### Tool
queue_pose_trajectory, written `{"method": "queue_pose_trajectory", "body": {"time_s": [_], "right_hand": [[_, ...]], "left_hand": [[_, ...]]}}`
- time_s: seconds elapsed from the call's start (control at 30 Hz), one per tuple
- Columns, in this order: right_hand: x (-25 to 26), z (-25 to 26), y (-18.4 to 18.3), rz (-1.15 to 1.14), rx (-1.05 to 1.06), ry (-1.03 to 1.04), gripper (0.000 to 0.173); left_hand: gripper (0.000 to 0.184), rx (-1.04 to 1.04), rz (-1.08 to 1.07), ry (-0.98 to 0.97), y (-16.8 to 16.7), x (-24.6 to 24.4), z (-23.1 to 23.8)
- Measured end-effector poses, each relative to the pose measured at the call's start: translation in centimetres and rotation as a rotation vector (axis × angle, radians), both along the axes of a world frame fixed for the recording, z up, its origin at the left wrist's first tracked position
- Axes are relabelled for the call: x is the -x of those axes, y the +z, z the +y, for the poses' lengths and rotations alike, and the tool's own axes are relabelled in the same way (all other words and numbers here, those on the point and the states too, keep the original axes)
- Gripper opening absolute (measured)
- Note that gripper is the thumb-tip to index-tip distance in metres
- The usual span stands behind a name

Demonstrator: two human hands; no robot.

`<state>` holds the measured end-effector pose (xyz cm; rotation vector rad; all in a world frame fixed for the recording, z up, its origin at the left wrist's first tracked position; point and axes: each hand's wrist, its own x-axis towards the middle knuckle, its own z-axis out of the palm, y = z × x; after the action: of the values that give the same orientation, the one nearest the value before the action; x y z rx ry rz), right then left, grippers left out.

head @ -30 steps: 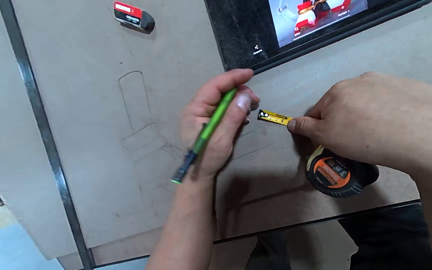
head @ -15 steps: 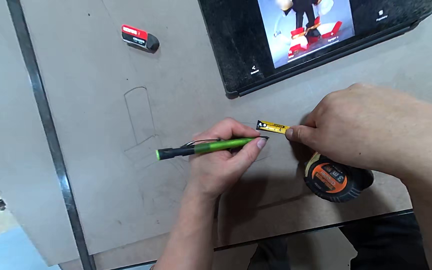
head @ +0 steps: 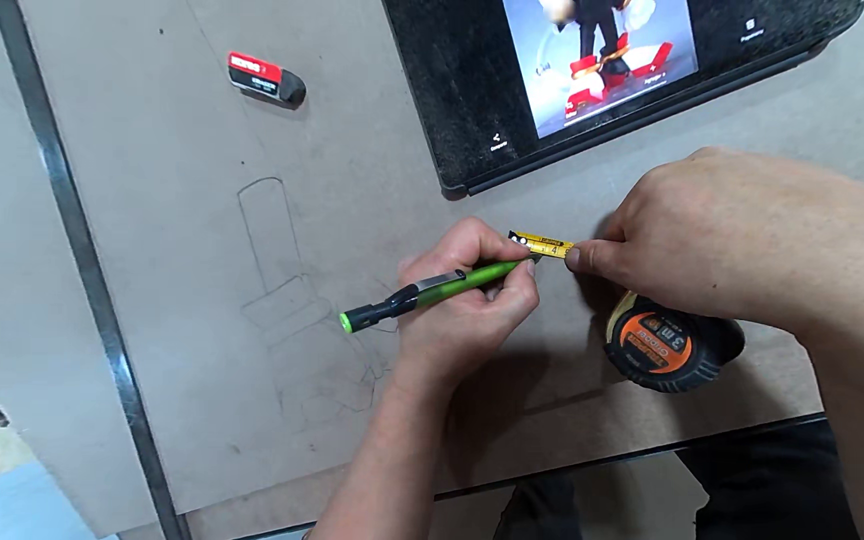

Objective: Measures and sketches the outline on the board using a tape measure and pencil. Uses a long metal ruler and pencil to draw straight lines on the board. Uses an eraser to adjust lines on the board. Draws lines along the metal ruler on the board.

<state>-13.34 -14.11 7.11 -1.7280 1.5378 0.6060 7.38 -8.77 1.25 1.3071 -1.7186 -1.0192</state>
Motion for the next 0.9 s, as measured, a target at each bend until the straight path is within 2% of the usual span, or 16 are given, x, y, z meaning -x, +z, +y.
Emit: {"method": "queue_pose_trajectory", "body": {"time_s": [0.5,0.57,0.7,0.73,0.8,0.9], "right_hand": [[0.5,0.1,-0.4,-0.036,0.077,0.015,0.058],[0.6,0.1,-0.5,-0.044,0.091,0.006,0.058],[1.0,0.4,-0.8,-0.061,0.147,0.043,0.052],[1.1,0.4,-0.9,-0.065,0.159,0.043,0.052],[1.1,0.5,-1.1,-0.074,0.175,0.043,0.053],[1.1,0.7,-1.2,-0.080,0.199,0.058,0.053]], "left_hand": [[0.009,0.010,0.021,-0.008,-0.2,0.0,0.0],[0.010,0.006,0.108,0.006,-0.2,-0.3,0.0],[0.008,0.045,0.423,0.098,-0.9,-1.1,-0.5],[0.011,0.061,0.405,0.081,-0.9,-1.0,-0.8],[0.019,0.112,0.229,0.000,-0.9,-0.7,-1.2],[0.018,0.161,0.010,-0.080,-0.9,-0.4,-1.7]]}}
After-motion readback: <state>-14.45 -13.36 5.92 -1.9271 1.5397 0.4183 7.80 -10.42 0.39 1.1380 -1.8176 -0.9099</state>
